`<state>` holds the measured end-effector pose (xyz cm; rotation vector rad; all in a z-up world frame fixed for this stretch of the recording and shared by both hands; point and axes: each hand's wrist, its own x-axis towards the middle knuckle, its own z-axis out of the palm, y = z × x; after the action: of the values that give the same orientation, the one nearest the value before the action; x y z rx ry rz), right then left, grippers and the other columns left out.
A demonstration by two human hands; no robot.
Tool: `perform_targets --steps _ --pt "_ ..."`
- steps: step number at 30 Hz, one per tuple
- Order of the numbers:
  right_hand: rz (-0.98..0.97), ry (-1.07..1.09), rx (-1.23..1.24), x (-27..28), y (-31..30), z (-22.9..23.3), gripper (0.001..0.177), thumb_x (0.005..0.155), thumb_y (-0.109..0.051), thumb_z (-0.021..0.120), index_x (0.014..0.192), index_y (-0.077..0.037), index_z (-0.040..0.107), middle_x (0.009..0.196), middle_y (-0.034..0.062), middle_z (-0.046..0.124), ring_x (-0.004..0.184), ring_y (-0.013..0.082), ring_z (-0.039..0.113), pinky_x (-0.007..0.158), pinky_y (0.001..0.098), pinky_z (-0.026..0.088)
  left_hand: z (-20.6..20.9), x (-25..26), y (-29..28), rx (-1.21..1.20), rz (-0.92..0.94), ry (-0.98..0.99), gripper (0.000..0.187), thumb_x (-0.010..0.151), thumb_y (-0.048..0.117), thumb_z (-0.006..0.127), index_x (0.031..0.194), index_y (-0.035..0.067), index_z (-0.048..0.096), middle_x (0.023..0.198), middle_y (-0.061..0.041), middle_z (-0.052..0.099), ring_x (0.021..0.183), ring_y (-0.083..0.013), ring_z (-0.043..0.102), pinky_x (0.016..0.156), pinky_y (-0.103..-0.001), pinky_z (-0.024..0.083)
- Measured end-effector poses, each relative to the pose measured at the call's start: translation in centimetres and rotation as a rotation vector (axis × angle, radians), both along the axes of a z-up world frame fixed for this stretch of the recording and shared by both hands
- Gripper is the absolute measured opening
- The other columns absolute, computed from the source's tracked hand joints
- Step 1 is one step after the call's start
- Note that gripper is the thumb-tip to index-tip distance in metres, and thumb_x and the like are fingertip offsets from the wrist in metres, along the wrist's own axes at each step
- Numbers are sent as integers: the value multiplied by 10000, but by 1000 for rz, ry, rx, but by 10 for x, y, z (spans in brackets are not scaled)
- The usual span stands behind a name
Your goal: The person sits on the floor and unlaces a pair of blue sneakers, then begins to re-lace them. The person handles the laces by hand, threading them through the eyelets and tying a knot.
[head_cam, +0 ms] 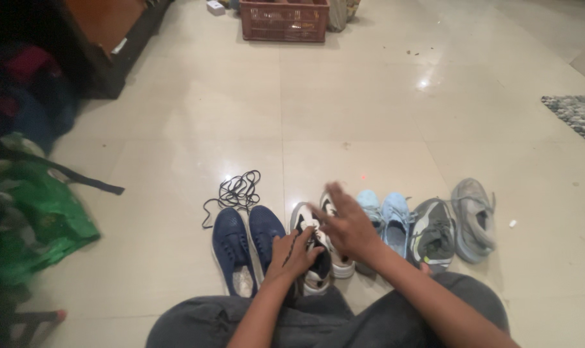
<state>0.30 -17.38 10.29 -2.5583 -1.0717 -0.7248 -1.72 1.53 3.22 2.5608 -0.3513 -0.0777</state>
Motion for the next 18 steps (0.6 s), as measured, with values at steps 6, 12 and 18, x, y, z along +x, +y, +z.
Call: perform_targets --steps 6,12,18 --pt "-229 209 191 -4 -15 23 498 942 -292 676 1425 -207 589 1523 218 481 1402 417 466 1109 513 426 13 -2 5 -59 -4 30 504 866 484 715 1291 227 627 1030 -129 717 983 -376 678 925 -560 439" --pt "-150 587 186 9 -15 -7 542 850 -300 733 1372 -192 634 1383 75 646 1248 288 611 1090 433 486 12 0 5 -208 -23 -26 386 875 350 709 1220 183 668 1090 -120 732 1019 -371 680 914 -516 464" --pt "30 579 58 3 -8 -39 281 802 -226 778 1052 -109 731 1286 58 677 1261 285 569 1032 461 403 10 8 5 -241 52 144 257 900 248 648 1122 170 749 1094 -141 721 1032 -339 692 929 -467 522"
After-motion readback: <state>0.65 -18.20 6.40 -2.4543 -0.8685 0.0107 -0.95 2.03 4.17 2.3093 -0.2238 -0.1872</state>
